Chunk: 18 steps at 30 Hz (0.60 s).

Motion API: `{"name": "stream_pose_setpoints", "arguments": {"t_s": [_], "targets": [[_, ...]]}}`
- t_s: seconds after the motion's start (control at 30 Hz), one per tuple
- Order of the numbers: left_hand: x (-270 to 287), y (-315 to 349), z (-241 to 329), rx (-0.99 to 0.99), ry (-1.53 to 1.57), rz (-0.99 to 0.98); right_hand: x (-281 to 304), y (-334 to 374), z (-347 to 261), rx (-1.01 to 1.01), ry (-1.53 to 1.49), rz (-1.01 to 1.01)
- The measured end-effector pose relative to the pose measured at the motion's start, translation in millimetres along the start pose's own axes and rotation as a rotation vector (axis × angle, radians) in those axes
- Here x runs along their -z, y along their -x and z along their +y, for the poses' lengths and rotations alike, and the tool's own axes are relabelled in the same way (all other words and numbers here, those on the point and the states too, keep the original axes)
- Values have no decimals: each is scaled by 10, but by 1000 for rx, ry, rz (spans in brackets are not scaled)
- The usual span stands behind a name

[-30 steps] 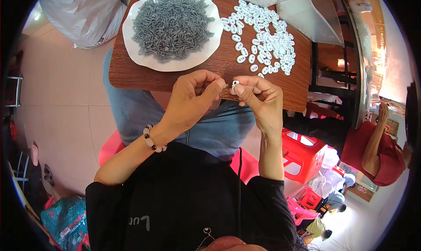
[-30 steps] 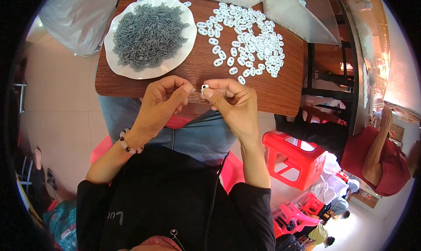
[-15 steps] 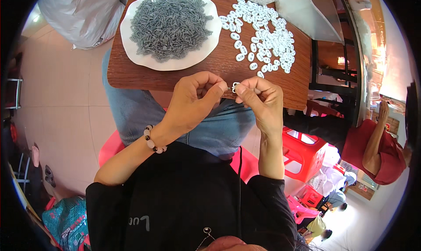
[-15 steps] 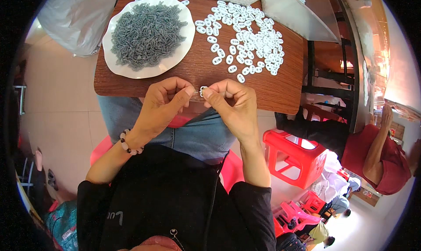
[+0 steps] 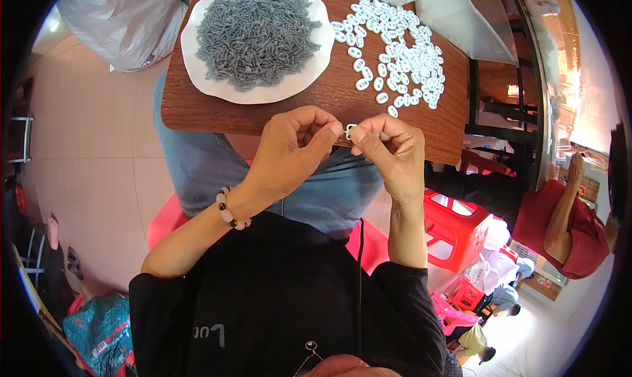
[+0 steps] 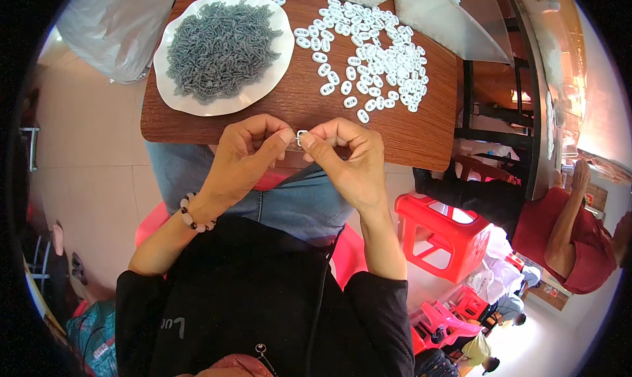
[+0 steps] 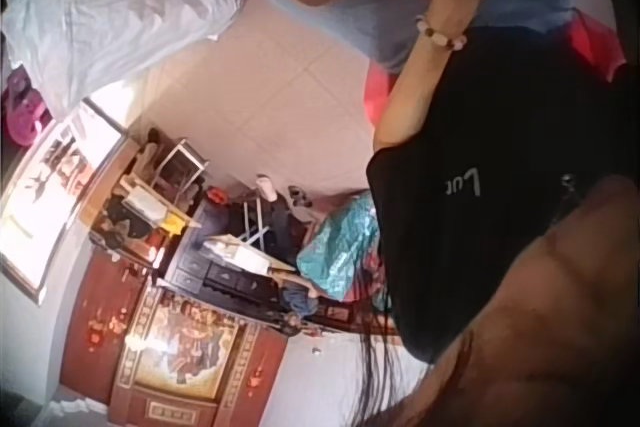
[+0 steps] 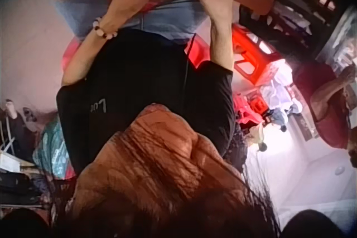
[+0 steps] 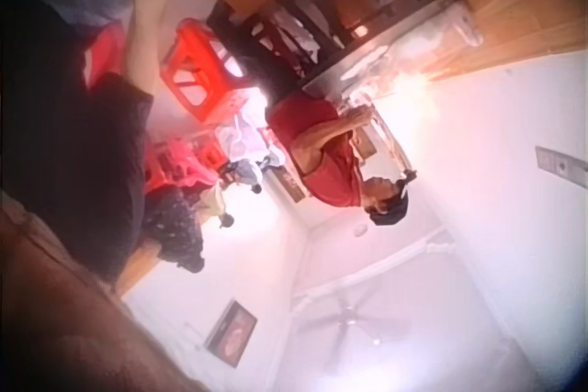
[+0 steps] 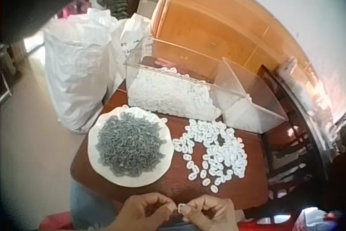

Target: Manually assembling small white plastic components by inserting grey rubber rings into them.

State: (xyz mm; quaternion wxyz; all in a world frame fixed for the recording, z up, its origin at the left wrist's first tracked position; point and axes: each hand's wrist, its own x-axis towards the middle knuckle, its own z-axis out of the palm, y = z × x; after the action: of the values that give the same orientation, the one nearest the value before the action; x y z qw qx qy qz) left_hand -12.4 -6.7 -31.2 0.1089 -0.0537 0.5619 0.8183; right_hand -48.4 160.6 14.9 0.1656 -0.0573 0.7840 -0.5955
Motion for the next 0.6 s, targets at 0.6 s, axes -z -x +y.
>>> {"name": "stream_pose_setpoints", "arguments": {"t_s": [0.6], "targets": [[-6,0,-15,31,10,11,-10,7,-2,4,41,1]]}}
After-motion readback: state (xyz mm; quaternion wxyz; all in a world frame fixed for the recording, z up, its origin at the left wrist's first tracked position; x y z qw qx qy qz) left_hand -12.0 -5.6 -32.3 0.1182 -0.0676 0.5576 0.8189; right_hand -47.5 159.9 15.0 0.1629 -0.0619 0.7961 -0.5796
